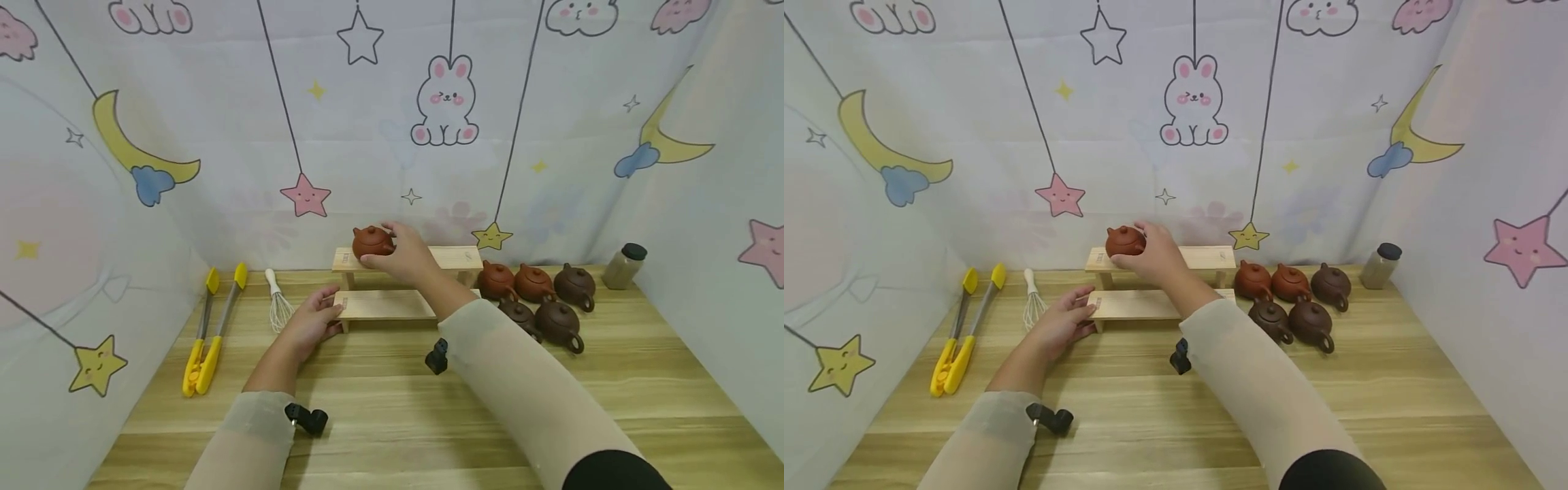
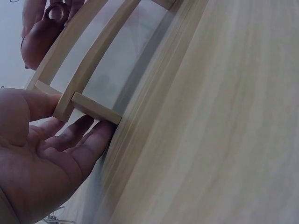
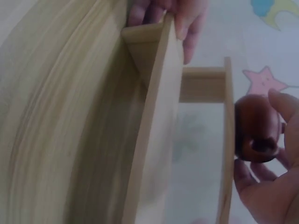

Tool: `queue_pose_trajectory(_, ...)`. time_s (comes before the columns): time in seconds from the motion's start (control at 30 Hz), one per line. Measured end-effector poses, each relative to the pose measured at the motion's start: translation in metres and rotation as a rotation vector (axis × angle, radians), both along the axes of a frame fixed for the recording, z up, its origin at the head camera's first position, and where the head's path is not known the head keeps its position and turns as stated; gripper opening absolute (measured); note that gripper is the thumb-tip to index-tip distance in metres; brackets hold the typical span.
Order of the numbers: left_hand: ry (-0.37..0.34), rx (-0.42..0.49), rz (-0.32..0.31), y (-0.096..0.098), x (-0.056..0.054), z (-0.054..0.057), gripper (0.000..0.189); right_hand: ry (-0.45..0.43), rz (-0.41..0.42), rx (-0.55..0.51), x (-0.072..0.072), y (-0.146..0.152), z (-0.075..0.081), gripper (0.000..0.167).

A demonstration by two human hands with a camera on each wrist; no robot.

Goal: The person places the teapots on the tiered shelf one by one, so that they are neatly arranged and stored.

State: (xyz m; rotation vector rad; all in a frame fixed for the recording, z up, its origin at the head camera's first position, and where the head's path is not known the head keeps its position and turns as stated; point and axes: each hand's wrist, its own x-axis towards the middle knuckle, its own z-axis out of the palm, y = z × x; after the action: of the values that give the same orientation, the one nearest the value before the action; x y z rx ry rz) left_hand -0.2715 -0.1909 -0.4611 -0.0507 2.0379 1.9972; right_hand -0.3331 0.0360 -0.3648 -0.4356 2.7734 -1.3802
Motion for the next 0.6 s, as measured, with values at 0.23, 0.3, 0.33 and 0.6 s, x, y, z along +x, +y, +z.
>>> queue_pose_trajectory(0.23, 0.0, 0.011, 0.008, 0.0, -0.002, -0.003, 0.061, -0.058, -0.023, -0.106, 0.034, 0.035, 0.0, 0.086)
queue_pose_trajectory(0.3, 0.004, 0.017, 0.011, 0.0, -0.002, -0.004, 0.062, -0.066, -0.029, -0.133, 0.044, 0.05, -0.004, 0.085)
queue_pose_trajectory(0.33, 0.005, 0.018, 0.013, 0.0, -0.003, -0.004, 0.062, -0.07, -0.034, -0.142, 0.05, 0.057, -0.005, 0.084)
queue_pose_trajectory(0.6, 0.001, 0.024, 0.002, -0.002, -0.003, -0.004, 0.062, -0.061, -0.093, -0.168, 0.088, 0.118, -0.03, 0.086)
